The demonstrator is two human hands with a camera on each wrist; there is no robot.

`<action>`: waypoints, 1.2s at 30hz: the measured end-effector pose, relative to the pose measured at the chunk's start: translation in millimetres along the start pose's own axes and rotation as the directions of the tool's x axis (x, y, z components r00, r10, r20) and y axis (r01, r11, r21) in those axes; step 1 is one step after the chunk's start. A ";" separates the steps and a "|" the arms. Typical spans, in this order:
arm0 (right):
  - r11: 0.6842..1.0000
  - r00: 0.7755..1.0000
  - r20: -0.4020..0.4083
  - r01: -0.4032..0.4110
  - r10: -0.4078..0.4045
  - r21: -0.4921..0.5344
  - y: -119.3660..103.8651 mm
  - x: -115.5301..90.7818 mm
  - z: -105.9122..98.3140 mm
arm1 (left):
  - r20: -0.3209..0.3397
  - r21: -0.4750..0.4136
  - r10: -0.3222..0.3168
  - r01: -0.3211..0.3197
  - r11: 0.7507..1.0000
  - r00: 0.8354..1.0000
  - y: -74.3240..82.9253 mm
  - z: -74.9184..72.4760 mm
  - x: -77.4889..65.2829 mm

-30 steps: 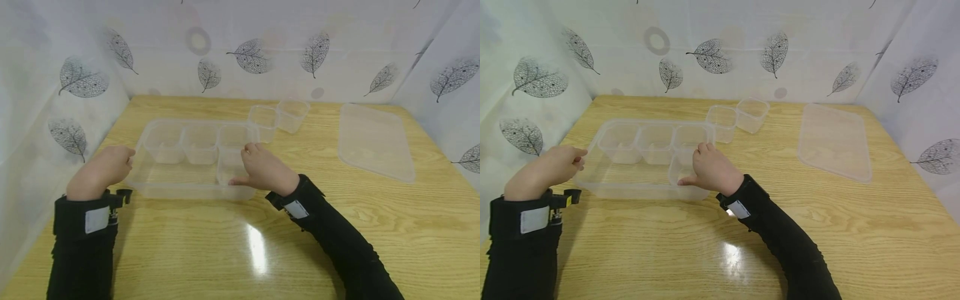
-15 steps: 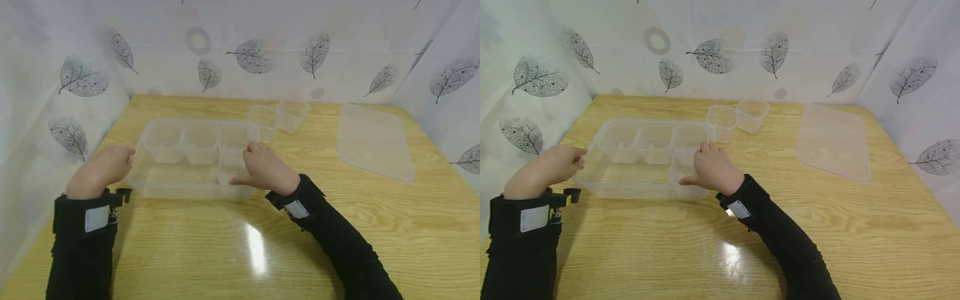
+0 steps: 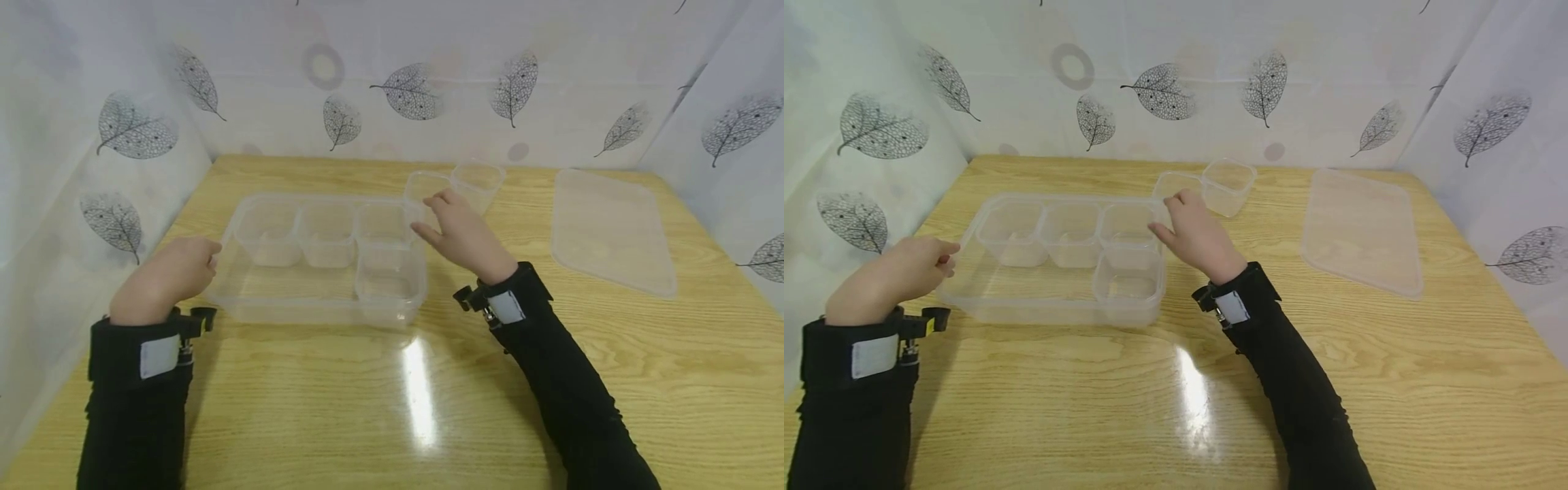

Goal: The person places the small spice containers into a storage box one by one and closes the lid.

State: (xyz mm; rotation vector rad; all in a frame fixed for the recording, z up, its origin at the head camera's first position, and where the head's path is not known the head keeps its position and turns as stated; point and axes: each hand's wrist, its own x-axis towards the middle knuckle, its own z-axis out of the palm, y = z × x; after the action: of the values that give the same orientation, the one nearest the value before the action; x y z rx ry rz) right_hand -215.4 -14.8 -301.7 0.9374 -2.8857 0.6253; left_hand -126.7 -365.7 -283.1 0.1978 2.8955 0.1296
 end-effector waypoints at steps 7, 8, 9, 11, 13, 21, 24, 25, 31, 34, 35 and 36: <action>0.997 0.993 -0.085 -0.078 0.079 0.023 35.8 12.2 15.1 | -0.003 0.003 0.019 -0.019 1.000 1.000 -0.6 1.4 0.2; 0.996 0.993 -0.082 -0.085 0.086 0.015 38.8 13.0 17.1 | -0.006 0.007 0.024 -0.024 1.000 1.000 -0.4 1.4 0.5; 0.996 0.993 -0.078 -0.091 0.092 0.009 41.5 13.7 18.8 | -0.007 0.008 0.025 -0.025 1.000 1.000 -0.2 1.5 0.8; 0.995 0.993 -0.072 -0.099 0.098 -0.010 46.1 14.8 22.1 | -0.007 0.012 0.025 -0.025 1.000 1.000 0.3 1.4 1.0; 0.994 0.993 -0.067 -0.104 0.102 -0.023 48.9 15.1 24.2 | -0.004 0.012 0.021 -0.021 1.000 1.000 0.7 1.3 1.4; 0.990 0.989 -0.062 -0.136 0.133 -0.044 52.6 12.3 21.9 | 0.013 -0.001 0.003 -0.003 1.000 1.000 0.1 1.6 1.4; 0.988 0.989 -0.041 -0.143 0.141 -0.063 52.1 10.3 15.5 | 0.016 -0.004 0.004 -0.004 1.000 1.000 0.1 1.2 1.4; 0.988 0.991 -0.039 -0.134 0.132 -0.072 52.1 10.1 13.3 | 0.016 -0.005 0.004 -0.004 1.000 1.000 0.1 1.1 1.4; 0.988 0.989 -0.021 -0.145 0.144 -0.054 52.0 8.1 1.6 | 0.017 -0.010 -0.003 0.003 1.000 1.000 1.0 -0.2 0.2; 0.980 0.980 -0.011 -0.201 0.201 -0.004 53.3 7.0 -0.1 | 0.017 -0.009 -0.005 0.005 1.000 1.000 1.1 -0.4 -0.2; 0.976 0.976 -0.006 -0.216 0.216 0.010 54.6 7.3 0.4 | 0.016 -0.009 -0.002 0.003 1.000 1.000 0.9 -0.3 -0.3; 0.971 0.972 0.003 -0.237 0.237 0.029 55.9 7.5 1.3 | 0.014 -0.009 0.000 0.000 1.000 1.000 0.7 -0.1 -0.5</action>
State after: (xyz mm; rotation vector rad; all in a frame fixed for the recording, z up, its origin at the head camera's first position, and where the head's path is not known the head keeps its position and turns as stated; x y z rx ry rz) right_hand -253.4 21.6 -321.9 0.5980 -3.0217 0.6829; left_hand -126.2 -365.1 -282.9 0.1964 2.8805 0.1404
